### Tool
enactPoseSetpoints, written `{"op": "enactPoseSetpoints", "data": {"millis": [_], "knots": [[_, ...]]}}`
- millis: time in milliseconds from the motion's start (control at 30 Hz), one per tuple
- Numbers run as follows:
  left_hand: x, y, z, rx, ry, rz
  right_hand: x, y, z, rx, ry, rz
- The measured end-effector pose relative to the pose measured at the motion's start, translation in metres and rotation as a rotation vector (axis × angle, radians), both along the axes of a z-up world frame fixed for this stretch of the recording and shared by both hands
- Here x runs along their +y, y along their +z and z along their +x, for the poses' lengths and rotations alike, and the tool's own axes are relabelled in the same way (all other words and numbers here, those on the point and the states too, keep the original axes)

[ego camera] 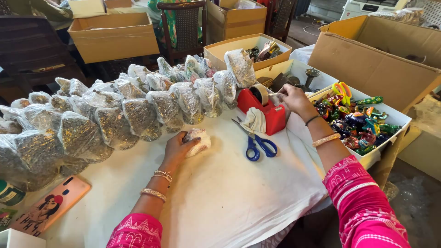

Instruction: The person cuts a sheet of bubble wrap using scissors and then wraps a small, colorful decorative figurine in it. They fold the bubble wrap around the item and secure it on a table covered with other wrapped packages.

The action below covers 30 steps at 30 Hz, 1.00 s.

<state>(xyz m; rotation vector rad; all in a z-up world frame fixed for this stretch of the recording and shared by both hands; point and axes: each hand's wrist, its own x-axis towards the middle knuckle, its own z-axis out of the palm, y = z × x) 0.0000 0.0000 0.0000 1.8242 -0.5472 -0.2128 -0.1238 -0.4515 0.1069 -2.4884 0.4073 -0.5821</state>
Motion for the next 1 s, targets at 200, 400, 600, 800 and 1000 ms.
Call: {"op": "enactPoseSetpoints", "data": {"millis": [200,400,600,800,1000], "knots": [[0.001,0.000,0.000,-0.006,-0.011,-0.008,0.015,-0.019,-0.029,0.002,-0.047,-0.012],[0.001,-0.004,0.002,-0.018,0.015,0.054,0.032,-0.034,-0.048,-0.080,-0.107,-0.082],[-0.001,-0.005,0.005,-0.021,0.000,0.041,0.062,-0.007,-0.063,0.025,-0.130,0.108],[0.003,0.008,-0.006,-0.019,-0.011,0.002,0.063,-0.020,-0.061,0.012,-0.100,0.205],[0.001,0.003,-0.004,0.005,0.005,-0.010,0.047,-0.045,-0.054,-0.031,-0.113,0.344]]}}
